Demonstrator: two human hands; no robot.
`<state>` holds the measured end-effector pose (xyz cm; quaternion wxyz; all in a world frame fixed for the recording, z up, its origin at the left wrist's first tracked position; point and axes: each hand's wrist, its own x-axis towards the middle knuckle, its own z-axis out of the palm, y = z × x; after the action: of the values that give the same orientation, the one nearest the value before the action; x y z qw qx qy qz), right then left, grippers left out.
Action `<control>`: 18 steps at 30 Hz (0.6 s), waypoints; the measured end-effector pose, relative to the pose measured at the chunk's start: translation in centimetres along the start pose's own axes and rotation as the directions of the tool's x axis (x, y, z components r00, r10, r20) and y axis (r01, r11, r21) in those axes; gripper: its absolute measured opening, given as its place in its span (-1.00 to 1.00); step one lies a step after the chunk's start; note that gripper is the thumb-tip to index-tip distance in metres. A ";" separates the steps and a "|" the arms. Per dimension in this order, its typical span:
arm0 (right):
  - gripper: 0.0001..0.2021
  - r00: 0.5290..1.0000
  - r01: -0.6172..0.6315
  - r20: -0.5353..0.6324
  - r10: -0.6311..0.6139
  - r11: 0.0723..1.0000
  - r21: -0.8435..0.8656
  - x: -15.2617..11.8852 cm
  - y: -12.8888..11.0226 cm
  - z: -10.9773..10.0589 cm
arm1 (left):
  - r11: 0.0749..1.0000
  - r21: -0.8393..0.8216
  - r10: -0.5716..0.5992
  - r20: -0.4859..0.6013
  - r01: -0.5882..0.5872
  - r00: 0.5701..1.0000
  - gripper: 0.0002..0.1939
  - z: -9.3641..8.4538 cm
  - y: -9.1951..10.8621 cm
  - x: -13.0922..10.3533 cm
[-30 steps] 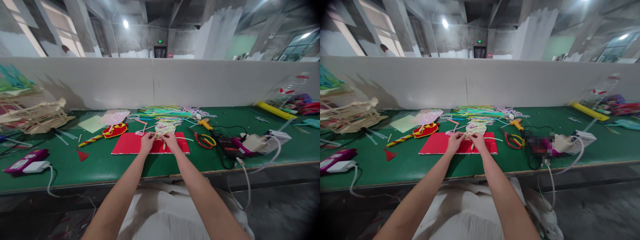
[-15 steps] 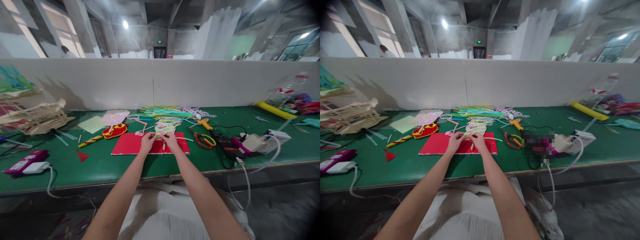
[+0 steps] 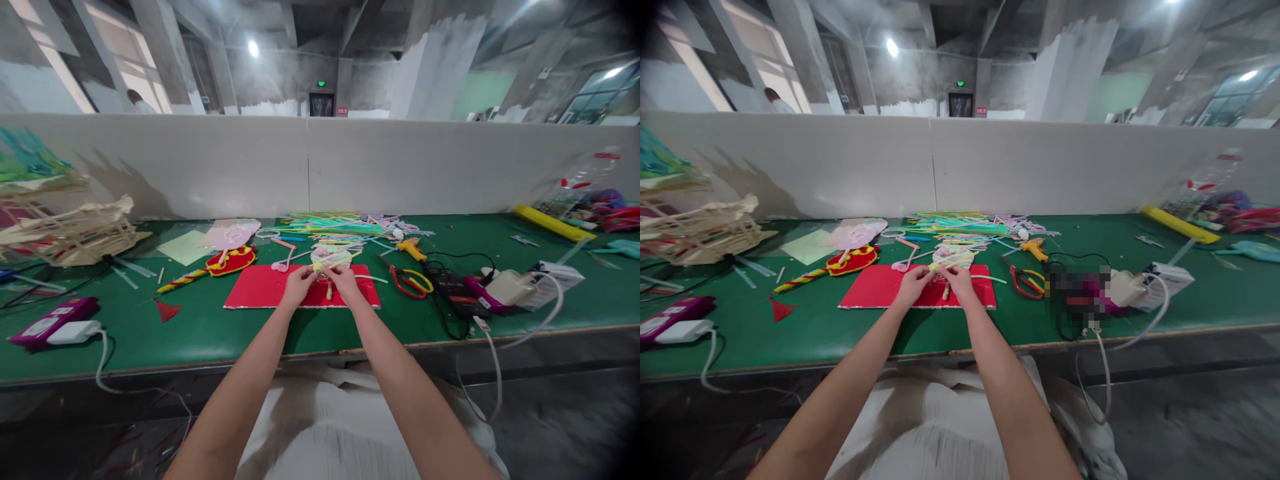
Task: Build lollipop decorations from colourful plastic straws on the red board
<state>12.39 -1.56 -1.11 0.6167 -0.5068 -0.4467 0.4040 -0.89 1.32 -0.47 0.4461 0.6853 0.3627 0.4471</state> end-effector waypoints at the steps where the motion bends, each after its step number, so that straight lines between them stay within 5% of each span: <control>1: -0.67 1.000 -0.006 0.005 0.006 1.000 -0.003 0.0 0.0 0.0 | 1.000 -0.003 -0.002 0.000 0.002 1.000 -0.80 0.0 0.1 0.0; 18: -0.65 0.999 0.044 0.017 -0.042 0.993 -0.111 0.1 0.5 -0.2 | 0.997 0.077 0.008 -0.060 -0.003 0.998 -0.86 -0.1 -0.2 0.1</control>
<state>12.57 -1.40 -1.55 0.5929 -0.5276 -0.4840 0.3687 -1.00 1.49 -0.58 0.4072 0.6892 0.3907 0.4544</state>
